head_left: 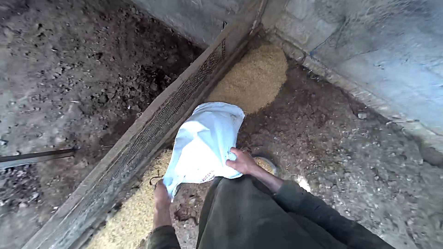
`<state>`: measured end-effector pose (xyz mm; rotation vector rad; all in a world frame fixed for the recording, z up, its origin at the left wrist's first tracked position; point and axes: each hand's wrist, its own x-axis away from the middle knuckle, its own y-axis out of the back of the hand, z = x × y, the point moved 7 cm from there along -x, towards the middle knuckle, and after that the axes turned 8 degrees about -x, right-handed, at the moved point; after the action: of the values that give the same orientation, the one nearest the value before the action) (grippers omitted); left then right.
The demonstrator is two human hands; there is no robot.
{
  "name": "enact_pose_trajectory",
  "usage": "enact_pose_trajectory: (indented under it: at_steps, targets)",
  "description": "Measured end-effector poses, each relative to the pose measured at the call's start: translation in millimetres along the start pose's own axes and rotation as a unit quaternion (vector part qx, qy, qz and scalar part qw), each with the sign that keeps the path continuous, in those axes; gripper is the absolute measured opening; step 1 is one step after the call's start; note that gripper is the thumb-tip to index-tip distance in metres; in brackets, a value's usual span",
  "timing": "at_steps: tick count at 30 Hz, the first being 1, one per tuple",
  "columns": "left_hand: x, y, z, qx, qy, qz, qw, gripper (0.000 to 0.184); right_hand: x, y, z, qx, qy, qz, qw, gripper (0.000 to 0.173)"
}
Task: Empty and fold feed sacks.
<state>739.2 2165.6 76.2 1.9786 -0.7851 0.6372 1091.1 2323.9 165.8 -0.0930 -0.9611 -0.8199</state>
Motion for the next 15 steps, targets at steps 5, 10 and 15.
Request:
enact_pose_trajectory:
  at_steps: [5, 10, 15]
  targets:
    - [-5, 46, 49, -0.012, -0.064, 0.047, 0.997, 0.048, 32, -72, -9, -0.004, 0.030, -0.021, 0.999, 0.052]
    - [-15, 101, 92, -0.059, -0.125, 0.067, 0.988, 0.050, 72, -153, -25, -0.057, 0.064, -0.051, 0.995, 0.055]
    - [3, 175, 130, -0.147, -0.164, 0.079, 0.972, 0.049, 129, -252, -69, -0.139, 0.061, -0.084, 0.985, 0.059]
